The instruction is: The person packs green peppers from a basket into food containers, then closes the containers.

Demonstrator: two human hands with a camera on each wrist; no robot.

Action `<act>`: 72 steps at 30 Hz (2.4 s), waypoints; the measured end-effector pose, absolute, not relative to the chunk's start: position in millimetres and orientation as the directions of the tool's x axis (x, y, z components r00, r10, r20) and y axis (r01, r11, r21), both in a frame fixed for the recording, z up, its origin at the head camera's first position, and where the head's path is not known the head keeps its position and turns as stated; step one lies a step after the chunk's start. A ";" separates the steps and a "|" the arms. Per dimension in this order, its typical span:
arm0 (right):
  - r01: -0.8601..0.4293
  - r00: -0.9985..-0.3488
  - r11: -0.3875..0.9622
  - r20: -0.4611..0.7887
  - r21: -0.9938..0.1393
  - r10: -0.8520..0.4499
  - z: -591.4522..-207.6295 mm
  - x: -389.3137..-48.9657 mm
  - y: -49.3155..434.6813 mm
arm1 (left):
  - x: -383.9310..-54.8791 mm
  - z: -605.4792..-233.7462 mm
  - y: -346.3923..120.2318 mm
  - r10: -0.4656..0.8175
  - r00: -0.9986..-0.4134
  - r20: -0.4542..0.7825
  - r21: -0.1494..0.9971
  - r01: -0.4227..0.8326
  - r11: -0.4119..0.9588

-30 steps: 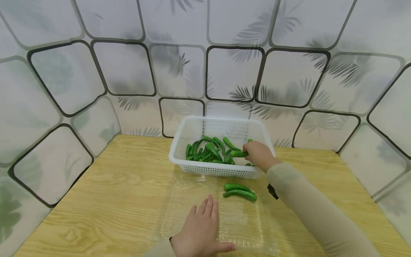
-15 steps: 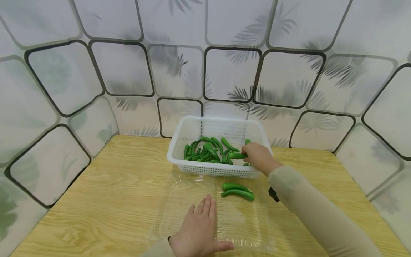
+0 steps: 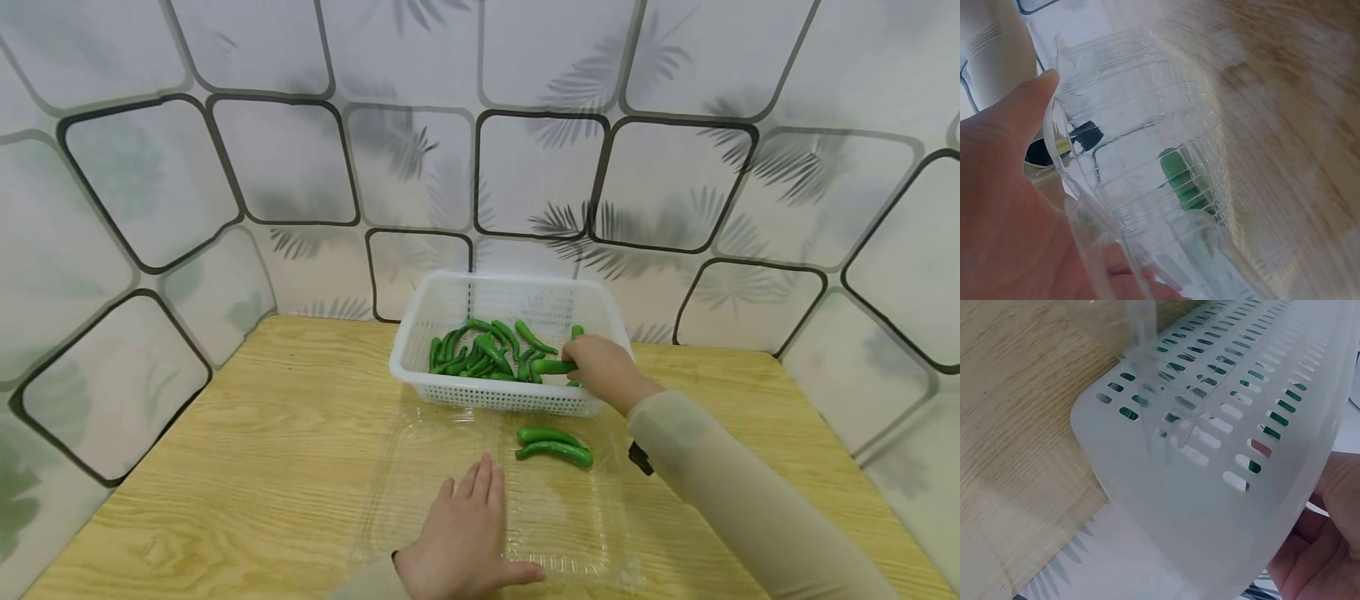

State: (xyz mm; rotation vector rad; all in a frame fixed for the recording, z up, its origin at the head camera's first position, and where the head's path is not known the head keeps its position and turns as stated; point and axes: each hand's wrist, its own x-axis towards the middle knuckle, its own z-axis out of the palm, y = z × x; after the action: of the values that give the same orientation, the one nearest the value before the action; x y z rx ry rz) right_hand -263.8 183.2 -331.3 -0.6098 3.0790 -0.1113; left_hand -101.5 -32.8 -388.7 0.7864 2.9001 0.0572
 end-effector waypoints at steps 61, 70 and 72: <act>-0.399 -0.912 0.911 0.149 -0.102 -0.383 -317.4 -213.4 188.9 | -98.0 -387.4 -32.7 0.519 -0.854 -0.045 0.074 0.515 0.854; -0.409 -0.906 0.908 0.159 -0.095 -0.391 -319.9 -205.7 189.5 | -98.4 -387.0 -32.5 0.519 -0.853 -0.060 0.073 0.515 0.854; -0.409 -0.906 0.908 0.160 -0.091 -0.392 -320.5 -204.2 189.8 | -98.2 -387.2 -32.6 0.517 -0.854 -0.057 0.077 0.513 0.855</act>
State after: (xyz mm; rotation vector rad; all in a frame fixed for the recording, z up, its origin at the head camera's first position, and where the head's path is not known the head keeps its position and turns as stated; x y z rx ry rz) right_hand -204.2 189.8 -320.5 -0.6756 3.2032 -0.2008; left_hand -98.2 -32.6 -387.2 0.8213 2.9526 0.0902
